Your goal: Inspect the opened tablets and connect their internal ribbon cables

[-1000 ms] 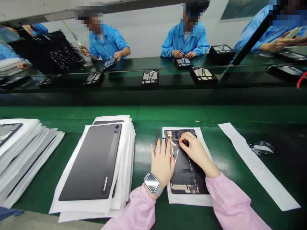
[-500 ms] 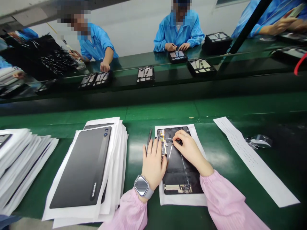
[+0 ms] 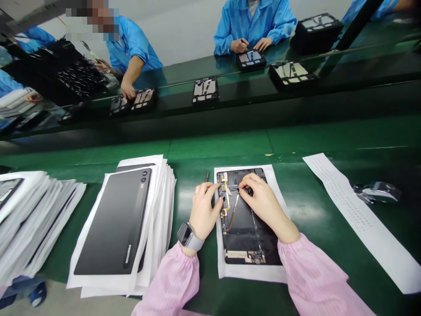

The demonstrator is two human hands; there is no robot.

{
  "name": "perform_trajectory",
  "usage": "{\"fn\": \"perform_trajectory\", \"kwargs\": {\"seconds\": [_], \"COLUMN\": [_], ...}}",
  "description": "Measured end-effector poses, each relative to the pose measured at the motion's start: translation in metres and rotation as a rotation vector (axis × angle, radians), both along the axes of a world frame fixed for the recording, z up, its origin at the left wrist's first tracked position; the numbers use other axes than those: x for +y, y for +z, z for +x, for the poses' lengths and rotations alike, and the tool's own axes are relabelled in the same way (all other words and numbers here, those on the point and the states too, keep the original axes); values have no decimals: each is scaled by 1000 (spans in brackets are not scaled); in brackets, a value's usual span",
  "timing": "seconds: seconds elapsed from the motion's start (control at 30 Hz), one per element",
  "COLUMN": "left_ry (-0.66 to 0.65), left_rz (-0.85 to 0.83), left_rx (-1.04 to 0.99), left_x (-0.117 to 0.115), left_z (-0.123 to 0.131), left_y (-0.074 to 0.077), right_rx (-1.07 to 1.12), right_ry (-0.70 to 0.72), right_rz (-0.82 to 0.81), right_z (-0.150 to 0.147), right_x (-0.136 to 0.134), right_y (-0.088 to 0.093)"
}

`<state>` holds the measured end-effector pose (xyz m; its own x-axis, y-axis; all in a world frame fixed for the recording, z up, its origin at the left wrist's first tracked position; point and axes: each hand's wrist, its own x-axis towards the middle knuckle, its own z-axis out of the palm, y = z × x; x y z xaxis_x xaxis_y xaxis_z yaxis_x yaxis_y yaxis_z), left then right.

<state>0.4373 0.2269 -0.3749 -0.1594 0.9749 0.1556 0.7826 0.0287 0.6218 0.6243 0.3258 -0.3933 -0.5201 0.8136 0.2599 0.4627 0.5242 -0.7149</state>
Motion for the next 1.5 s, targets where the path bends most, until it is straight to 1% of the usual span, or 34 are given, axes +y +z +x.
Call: {"fn": "perform_trajectory", "kwargs": {"seconds": [0.17,0.4,0.67,0.77,1.0,1.3,1.5], "left_ry": [46,25,-3,-24,-27,10,32], "left_rz": [-33,-85,-173,-174,-163,-129,-114], "left_rx": [34,-17,8,23,39,22,33], "left_x": [11,21,30,31,30,30,29], "left_z": [2,-7,-11,-11,-10,-9,-6], "left_y": [-1,4,9,9,10,3,2], "right_rx": [-14,-24,-36,-45,-80,-182,-235], "right_ry": [-14,12,42,47,46,57,70], "right_rz": [18,35,47,65,117,197,243], "right_z": [-1,0,2,2,0,2,3], "right_x": [0,-2,-2,-3,-5,-8,-9], "right_y": [-2,2,4,5,9,13,15]}}
